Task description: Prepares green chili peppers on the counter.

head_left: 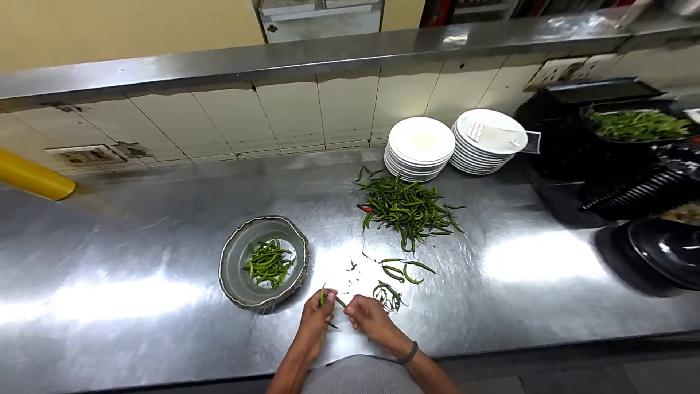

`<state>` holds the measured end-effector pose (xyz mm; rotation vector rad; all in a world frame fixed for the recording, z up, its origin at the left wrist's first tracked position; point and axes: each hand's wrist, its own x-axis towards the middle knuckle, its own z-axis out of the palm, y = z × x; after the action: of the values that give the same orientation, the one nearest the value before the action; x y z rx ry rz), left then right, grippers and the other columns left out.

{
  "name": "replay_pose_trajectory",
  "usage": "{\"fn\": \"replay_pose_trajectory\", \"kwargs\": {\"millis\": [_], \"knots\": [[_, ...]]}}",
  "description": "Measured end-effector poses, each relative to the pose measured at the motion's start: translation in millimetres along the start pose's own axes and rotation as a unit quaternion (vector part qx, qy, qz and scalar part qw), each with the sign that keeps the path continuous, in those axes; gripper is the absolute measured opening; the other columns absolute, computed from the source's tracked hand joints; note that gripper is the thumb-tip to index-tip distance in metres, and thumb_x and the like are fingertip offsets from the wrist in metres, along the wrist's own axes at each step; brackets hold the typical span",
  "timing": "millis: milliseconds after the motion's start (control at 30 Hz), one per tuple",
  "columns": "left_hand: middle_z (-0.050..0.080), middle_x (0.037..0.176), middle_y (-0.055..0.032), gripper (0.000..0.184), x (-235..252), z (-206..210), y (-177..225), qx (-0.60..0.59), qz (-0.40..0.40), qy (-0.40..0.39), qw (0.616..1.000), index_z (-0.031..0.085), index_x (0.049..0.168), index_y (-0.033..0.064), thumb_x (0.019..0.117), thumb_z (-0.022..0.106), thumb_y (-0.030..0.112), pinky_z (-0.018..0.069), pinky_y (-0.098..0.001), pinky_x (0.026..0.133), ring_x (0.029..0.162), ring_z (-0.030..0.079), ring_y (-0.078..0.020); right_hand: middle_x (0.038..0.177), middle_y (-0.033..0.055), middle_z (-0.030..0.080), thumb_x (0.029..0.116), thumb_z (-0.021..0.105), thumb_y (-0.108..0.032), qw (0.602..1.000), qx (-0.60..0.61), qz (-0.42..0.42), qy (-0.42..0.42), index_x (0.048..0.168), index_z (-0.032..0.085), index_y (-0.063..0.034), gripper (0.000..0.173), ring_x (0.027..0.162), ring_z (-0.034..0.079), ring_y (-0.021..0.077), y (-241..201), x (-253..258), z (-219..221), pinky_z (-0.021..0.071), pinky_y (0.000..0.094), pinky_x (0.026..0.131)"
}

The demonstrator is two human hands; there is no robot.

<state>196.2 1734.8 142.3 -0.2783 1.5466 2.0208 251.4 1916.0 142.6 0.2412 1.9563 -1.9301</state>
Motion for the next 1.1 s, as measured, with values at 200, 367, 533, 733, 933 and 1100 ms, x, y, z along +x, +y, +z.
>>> {"fn": "replay_pose_trajectory", "kwargs": {"millis": [200, 367, 533, 733, 933, 1100], "knots": [[0.059, 0.074, -0.0054, 0.022, -4.3, 6.8, -1.3, -0.219, -0.126, 0.014, 0.967, 0.058, 0.106, 0.0024, 0.1095, 0.042, 0.016, 0.0506, -0.0222, 0.053, 0.057, 0.056, -0.0102, 0.09, 0.0041, 0.071, 0.1043, 0.053, -0.026, 0.982, -0.118, -0.149, 0.003, 0.099, 0.068, -0.0057, 0.026, 0.08, 0.067, 0.0131, -20.5, 0.4, 8.0, 0.0557, 0.0356, 0.076], [0.068, 0.091, -0.0137, 0.025, -8.6, 1.2, 6.6, -0.274, -0.177, 0.05, 0.944, 0.055, 0.105, 0.0031, 0.1098, 0.038, 0.02, 0.0564, -0.0254, 0.058, 0.068, 0.067, -0.0171, 0.112, 0.006, 0.072, 0.0946, 0.07, -0.03, 0.963, -0.262, -0.02, 0.061, 0.129, 0.067, -0.011, 0.039, 0.103, 0.068, 0.0206, -12.7, 19.8, -15.4, 0.0543, 0.0427, 0.096], [0.066, 0.088, -0.0104, 0.018, -13.5, -9.2, 10.2, -0.294, -0.22, 0.048, 0.929, 0.057, 0.114, 0.0028, 0.1073, 0.045, 0.015, 0.06, -0.0266, 0.061, 0.069, 0.068, -0.0164, 0.124, 0.0096, 0.07, 0.0981, 0.058, -0.02, 0.866, -0.454, 0.096, 0.184, 0.124, 0.072, -0.0144, 0.03, 0.119, 0.063, 0.0289, -14.4, 23.4, -47.7, 0.0516, 0.0487, 0.099], [0.067, 0.086, -0.0123, 0.022, -9.8, -6.5, 4.2, -0.359, -0.255, 0.073, 0.895, 0.056, 0.113, 0.0007, 0.1074, 0.043, 0.018, 0.0614, -0.0282, 0.067, 0.072, 0.07, -0.0194, 0.12, 0.0157, 0.069, 0.0973, 0.057, -0.022, 0.783, -0.557, 0.206, 0.186, 0.108, 0.073, -0.0055, 0.025, 0.118, 0.062, 0.0342, -13.4, 13.7, -64.1, 0.0466, 0.0547, 0.098], [0.069, 0.091, -0.0136, 0.02, -4.9, 5.7, -1.3, -0.298, -0.23, 0.044, 0.925, 0.058, 0.113, 0.0011, 0.108, 0.046, 0.016, 0.062, -0.0429, 0.083, 0.084, 0.072, -0.0268, 0.085, 0.0048, 0.074, 0.0957, 0.067, -0.022, 0.954, -0.177, 0.103, 0.22, 0.101, 0.077, -0.0088, 0.017, 0.079, 0.07, 0.0189, -9.1, 2.1, -64.1, 0.0582, 0.0423, 0.076], [0.062, 0.095, -0.0042, 0.025, 1.0, 10.2, -8.2, -0.05, -0.099, -0.12, 0.986, 0.054, 0.13, 0.0043, 0.1066, 0.047, 0.01, 0.0537, -0.0252, 0.067, 0.074, 0.06, -0.0109, 0.08, 0.0044, 0.073, 0.0938, 0.071, -0.018, 0.992, 0.005, 0.079, 0.096, 0.101, 0.075, -0.0019, 0.017, 0.071, 0.069, 0.0146, -5.0, -2.2, -28.4, 0.0594, 0.034, 0.073]]}}
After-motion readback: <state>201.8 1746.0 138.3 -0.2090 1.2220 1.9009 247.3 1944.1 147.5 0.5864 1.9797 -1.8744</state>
